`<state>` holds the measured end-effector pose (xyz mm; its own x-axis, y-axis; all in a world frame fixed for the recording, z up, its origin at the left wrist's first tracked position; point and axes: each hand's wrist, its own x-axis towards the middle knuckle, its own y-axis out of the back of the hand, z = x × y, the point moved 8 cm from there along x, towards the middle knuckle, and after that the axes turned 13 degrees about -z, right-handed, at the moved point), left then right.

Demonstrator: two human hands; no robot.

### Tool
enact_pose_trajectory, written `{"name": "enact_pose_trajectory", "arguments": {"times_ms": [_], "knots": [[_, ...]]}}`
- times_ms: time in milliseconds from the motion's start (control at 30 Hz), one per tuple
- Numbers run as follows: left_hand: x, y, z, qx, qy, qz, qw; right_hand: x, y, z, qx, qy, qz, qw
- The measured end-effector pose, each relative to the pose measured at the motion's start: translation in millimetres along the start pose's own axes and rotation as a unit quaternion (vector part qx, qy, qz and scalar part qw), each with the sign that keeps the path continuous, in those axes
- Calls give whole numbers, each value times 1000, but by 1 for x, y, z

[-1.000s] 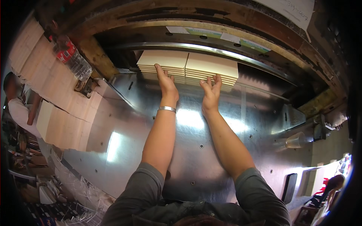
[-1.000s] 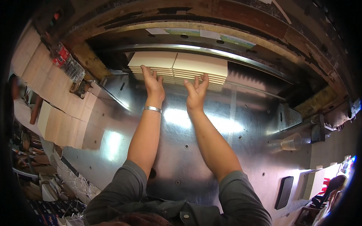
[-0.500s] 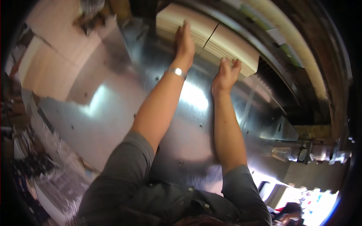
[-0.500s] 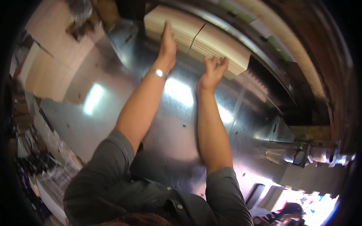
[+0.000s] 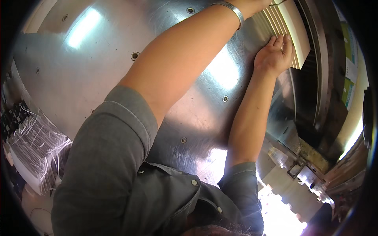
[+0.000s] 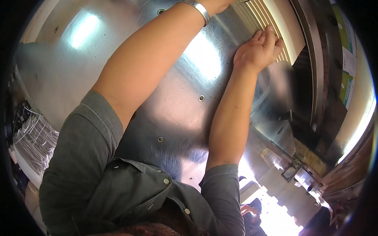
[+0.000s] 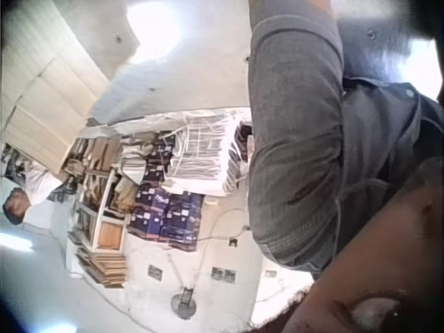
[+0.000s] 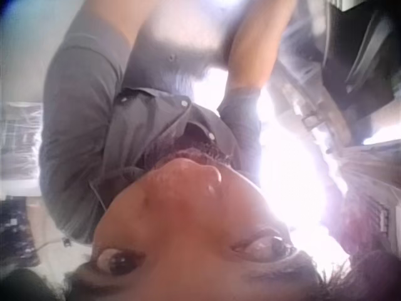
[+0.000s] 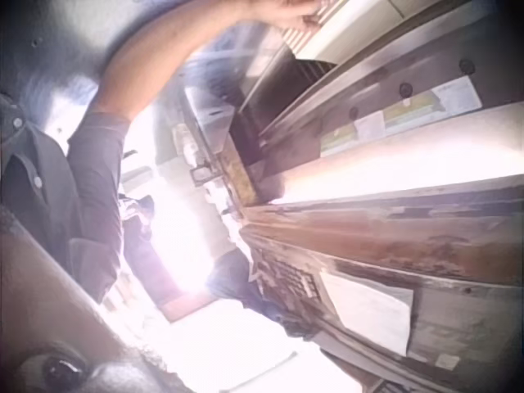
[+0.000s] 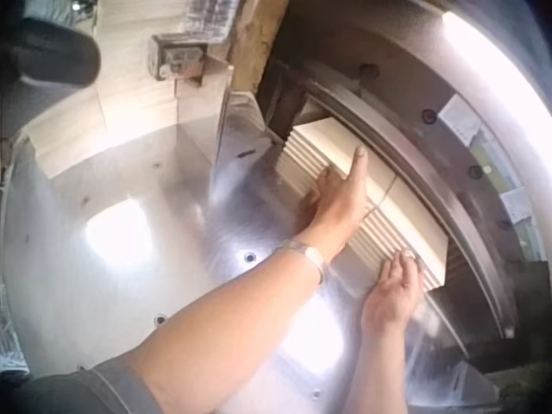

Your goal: The person takes a stack of white paper, aligns it against the guide of an industrial paper cutter, and uses the machine to trim the paper. The person then removes the trimmed stack and adds it to a larger pile.

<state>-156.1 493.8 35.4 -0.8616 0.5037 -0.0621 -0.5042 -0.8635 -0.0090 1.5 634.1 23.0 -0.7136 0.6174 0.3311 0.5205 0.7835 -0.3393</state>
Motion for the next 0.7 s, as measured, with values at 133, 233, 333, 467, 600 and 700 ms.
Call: {"name": "enact_pose_trajectory", "arguments": {"times_ms": [133,233,333,467,600,700], "knots": [[-7,-3,5,-77,-47,45,995,0,3,-2,-5,1,1,1000],[17,-1,-3,-48,-37,27,998,0,-2,2,-8,-9,0,1000],[21,-6,-2,-72,-63,25,995,0,3,0,-20,-11,6,1000],[15,-8,1,-75,-54,18,996,1,1,-2,-23,-10,3,1000],[1,-5,2,-73,-39,10,997,1,0,-1,-25,-7,5,1000],[-8,-5,5,-72,-31,4,997,3,2,-1,-24,-3,-22,999]]}}
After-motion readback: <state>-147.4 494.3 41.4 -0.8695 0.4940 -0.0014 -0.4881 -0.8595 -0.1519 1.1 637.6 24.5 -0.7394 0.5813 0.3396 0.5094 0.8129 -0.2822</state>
